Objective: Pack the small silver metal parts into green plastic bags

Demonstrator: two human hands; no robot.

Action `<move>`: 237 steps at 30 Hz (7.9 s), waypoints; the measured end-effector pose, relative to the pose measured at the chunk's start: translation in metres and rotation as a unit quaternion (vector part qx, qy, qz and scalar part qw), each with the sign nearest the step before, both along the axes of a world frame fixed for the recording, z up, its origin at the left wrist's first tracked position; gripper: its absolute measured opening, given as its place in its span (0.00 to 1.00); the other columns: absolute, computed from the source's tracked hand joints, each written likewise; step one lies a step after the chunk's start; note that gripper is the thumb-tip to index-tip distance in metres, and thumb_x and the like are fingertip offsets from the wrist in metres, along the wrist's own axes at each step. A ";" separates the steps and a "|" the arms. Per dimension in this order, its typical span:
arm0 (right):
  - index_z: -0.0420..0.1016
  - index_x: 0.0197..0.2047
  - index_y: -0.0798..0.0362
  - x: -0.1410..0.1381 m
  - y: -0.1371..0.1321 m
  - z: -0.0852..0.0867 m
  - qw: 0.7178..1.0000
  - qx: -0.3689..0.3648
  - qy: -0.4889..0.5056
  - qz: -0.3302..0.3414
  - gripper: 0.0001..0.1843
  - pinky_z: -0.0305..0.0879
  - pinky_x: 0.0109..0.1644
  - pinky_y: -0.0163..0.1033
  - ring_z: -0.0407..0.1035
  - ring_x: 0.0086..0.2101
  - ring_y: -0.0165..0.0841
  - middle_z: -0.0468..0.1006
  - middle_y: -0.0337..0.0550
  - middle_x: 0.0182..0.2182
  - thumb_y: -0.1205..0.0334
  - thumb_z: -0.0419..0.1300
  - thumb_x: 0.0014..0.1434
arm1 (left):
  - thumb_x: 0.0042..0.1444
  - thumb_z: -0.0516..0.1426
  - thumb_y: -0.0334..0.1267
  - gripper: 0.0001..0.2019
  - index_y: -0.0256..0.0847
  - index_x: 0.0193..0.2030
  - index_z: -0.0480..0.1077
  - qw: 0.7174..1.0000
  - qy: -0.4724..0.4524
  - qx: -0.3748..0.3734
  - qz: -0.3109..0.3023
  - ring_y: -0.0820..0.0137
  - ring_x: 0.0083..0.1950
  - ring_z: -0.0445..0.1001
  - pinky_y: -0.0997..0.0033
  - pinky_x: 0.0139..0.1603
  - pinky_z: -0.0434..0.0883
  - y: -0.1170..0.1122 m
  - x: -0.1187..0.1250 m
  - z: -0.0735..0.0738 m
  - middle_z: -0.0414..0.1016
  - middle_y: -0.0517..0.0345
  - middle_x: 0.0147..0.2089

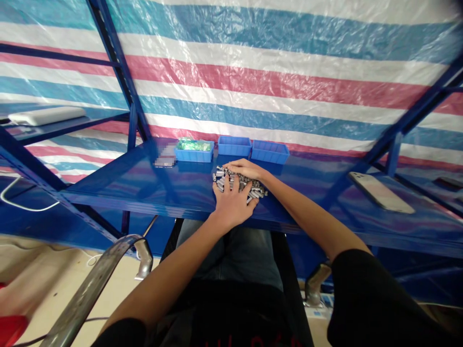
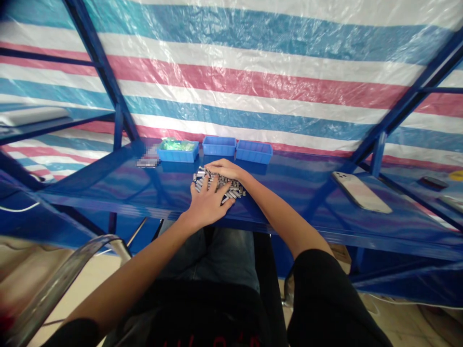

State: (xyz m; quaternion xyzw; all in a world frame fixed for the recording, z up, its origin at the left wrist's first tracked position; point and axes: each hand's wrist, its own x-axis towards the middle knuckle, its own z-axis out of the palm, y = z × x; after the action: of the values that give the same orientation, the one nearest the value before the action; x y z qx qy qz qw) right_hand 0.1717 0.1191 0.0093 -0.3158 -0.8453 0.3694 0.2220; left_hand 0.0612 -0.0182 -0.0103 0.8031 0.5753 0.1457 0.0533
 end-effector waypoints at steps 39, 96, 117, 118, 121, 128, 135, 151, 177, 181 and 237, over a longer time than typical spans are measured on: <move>0.50 0.65 0.52 0.012 -0.089 -0.020 0.941 0.173 -0.216 -0.194 0.45 0.37 0.64 0.57 0.40 0.64 0.50 0.50 0.55 0.64 0.32 0.45 0.53 | 0.63 0.39 0.45 0.24 0.46 0.66 0.51 0.997 0.018 0.048 -0.053 0.48 0.69 0.39 0.42 0.62 0.52 0.019 -0.055 0.000 0.44 0.47 0.70; 0.70 0.53 0.55 0.009 -0.013 0.012 0.947 0.065 0.131 -0.285 0.45 0.54 0.59 0.49 0.64 0.53 0.40 0.75 0.50 0.48 0.34 0.26 0.58 | 0.65 0.37 0.46 0.23 0.39 0.55 0.65 0.965 -0.185 0.131 -0.132 0.68 0.60 0.62 0.65 0.63 0.56 0.048 -0.068 0.026 0.67 0.53 0.58; 0.51 0.65 0.54 0.011 -0.006 -0.007 0.977 -0.035 -0.024 -0.208 0.44 0.41 0.66 0.49 0.48 0.62 0.38 0.55 0.45 0.63 0.33 0.28 0.58 | 0.60 0.35 0.59 0.34 0.37 0.60 0.61 0.966 -0.198 -0.073 -0.150 0.62 0.64 0.58 0.66 0.64 0.53 0.115 -0.073 0.016 0.61 0.53 0.63; 0.51 0.65 0.54 0.008 -0.003 -0.008 0.981 -0.049 -0.009 -0.187 0.44 0.43 0.66 0.49 0.50 0.62 0.37 0.57 0.45 0.62 0.34 0.27 0.58 | 0.59 0.36 0.59 0.34 0.38 0.60 0.61 0.963 -0.203 -0.079 -0.157 0.62 0.65 0.58 0.66 0.64 0.53 0.117 -0.071 0.016 0.61 0.53 0.63; 0.55 0.64 0.54 0.004 -0.004 -0.010 0.991 -0.051 0.037 -0.119 0.42 0.45 0.66 0.45 0.52 0.61 0.35 0.58 0.44 0.62 0.34 0.30 0.59 | 0.60 0.36 0.58 0.33 0.38 0.60 0.61 0.951 -0.230 -0.090 -0.186 0.63 0.64 0.59 0.65 0.64 0.53 0.119 -0.070 0.014 0.62 0.53 0.63; 0.65 0.58 0.54 0.006 -0.014 -0.007 0.992 -0.085 0.087 -0.036 0.39 0.45 0.65 0.46 0.58 0.59 0.38 0.65 0.43 0.58 0.34 0.36 0.59 | 0.60 0.39 0.57 0.31 0.36 0.57 0.65 0.937 -0.258 -0.089 -0.220 0.63 0.60 0.64 0.66 0.62 0.56 0.113 -0.080 0.012 0.67 0.53 0.59; 0.72 0.52 0.50 0.007 -0.016 -0.009 0.988 -0.096 0.118 -0.003 0.35 0.46 0.64 0.46 0.62 0.55 0.40 0.72 0.40 0.53 0.35 0.44 0.57 | 0.61 0.36 0.56 0.32 0.35 0.52 0.69 0.952 -0.236 -0.077 -0.179 0.62 0.56 0.68 0.66 0.59 0.59 0.104 -0.079 0.013 0.72 0.52 0.55; 0.74 0.50 0.51 0.007 -0.020 -0.004 0.995 -0.059 0.080 -0.027 0.36 0.53 0.61 0.47 0.66 0.52 0.40 0.75 0.41 0.49 0.33 0.42 0.57 | 0.63 0.35 0.51 0.29 0.37 0.52 0.69 0.976 -0.157 -0.006 -0.154 0.62 0.55 0.70 0.65 0.57 0.62 0.087 -0.075 0.014 0.73 0.52 0.53; 0.73 0.45 0.53 0.070 -0.086 -0.010 0.921 0.293 -0.016 -0.254 0.26 0.57 0.54 0.48 0.63 0.46 0.40 0.72 0.49 0.42 0.46 0.41 0.64 | 0.59 0.49 0.43 0.18 0.39 0.54 0.61 0.969 -0.003 0.201 0.146 0.59 0.52 0.69 0.62 0.51 0.67 0.102 -0.158 0.018 0.67 0.47 0.52; 0.74 0.44 0.52 0.067 -0.089 -0.011 0.925 0.285 -0.035 -0.249 0.24 0.56 0.54 0.48 0.63 0.47 0.40 0.72 0.49 0.41 0.48 0.42 0.64 | 0.56 0.52 0.44 0.19 0.39 0.53 0.62 0.964 0.044 0.198 0.170 0.53 0.52 0.69 0.57 0.48 0.68 0.107 -0.171 0.029 0.67 0.44 0.51; 0.75 0.39 0.52 0.063 -0.093 -0.012 0.939 0.255 -0.088 -0.212 0.25 0.56 0.55 0.46 0.62 0.48 0.39 0.72 0.47 0.40 0.50 0.41 0.65 | 0.51 0.56 0.30 0.34 0.58 0.63 0.52 0.958 0.141 0.245 -0.057 0.49 0.67 0.44 0.44 0.57 0.57 0.067 -0.164 0.031 0.44 0.48 0.68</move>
State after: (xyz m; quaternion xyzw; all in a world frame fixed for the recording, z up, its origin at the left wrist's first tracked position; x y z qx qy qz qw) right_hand 0.2350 0.0265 -0.0022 -0.4520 -0.8406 0.0567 0.2930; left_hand -0.1027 0.0484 0.0210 0.8351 0.4773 0.1643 -0.2186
